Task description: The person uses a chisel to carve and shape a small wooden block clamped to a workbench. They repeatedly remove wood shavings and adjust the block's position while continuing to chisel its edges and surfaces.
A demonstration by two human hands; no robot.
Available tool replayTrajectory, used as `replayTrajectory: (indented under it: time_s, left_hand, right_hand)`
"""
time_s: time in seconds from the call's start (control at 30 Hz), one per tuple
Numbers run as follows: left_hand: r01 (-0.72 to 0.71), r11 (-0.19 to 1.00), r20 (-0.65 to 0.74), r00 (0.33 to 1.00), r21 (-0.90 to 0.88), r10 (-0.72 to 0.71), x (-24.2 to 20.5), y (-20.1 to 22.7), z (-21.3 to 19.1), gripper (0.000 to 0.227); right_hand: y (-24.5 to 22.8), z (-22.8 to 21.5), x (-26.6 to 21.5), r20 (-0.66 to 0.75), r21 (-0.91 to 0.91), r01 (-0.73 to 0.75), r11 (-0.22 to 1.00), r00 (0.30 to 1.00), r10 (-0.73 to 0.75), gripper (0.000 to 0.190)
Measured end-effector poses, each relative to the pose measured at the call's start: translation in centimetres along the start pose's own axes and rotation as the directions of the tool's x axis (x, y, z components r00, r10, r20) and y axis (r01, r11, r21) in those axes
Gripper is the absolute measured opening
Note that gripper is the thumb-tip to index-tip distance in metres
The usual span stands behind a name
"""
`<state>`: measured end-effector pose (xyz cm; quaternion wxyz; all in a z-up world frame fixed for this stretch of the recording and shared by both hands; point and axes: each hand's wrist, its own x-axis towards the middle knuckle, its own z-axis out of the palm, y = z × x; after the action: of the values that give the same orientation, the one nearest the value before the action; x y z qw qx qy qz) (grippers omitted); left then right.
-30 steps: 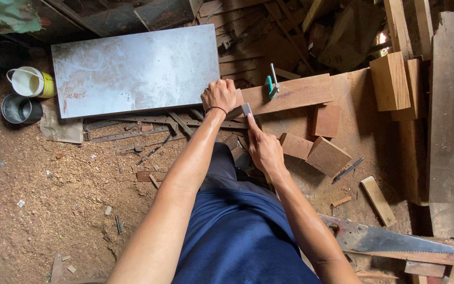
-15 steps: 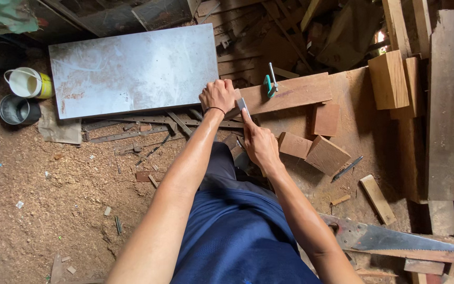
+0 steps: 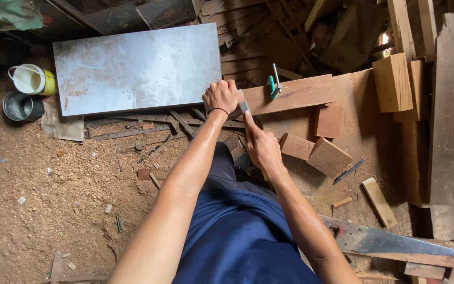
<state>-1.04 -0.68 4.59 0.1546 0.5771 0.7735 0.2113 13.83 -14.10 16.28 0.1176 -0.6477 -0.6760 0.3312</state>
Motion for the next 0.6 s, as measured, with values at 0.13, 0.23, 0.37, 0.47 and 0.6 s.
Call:
replayTrajectory:
  time_s: [0.13, 0.23, 0.37, 0.47, 0.6]
  left_hand:
    - [0.06, 0.996, 0.102, 0.993, -0.064, -0.053, -0.1, 0.3, -0.7, 0.051]
    - [0.14, 0.986, 0.207, 0.971, -0.096, -0.117, 0.1, 0.1, -0.5, 0.051]
    - [0.127, 0.969, 0.225, 0.971, -0.212, -0.078, 0.9, -1.0, 0.5, 0.048]
    - [0.059, 0.84, 0.257, 0.961, -0.539, 0.098, 1.6, -1.6, -0.5, 0.042]
    - [-0.026, 0.815, 0.378, 0.877, -0.578, 0.296, 1.2, -2.3, -4.4, 0.043]
  right_hand:
    - [-0.1, 0.8, 2.8, -0.123, 0.072, 0.076, 0.994, 0.99, -0.067, 0.053]
    - [0.3, 0.8, 6.8, -0.14, 0.186, 0.012, 0.982, 0.99, 0.014, 0.05]
    - [4.1, -0.2, 6.9, -0.235, 0.294, 0.198, 0.935, 0.963, -0.13, 0.051]
    - [6.2, -0.5, 4.9, -0.143, 0.454, 0.118, 0.883, 0.988, -0.058, 0.051]
    - [7.0, -0.2, 2.3, -0.065, 0.487, 0.068, 0.871, 0.997, -0.042, 0.052]
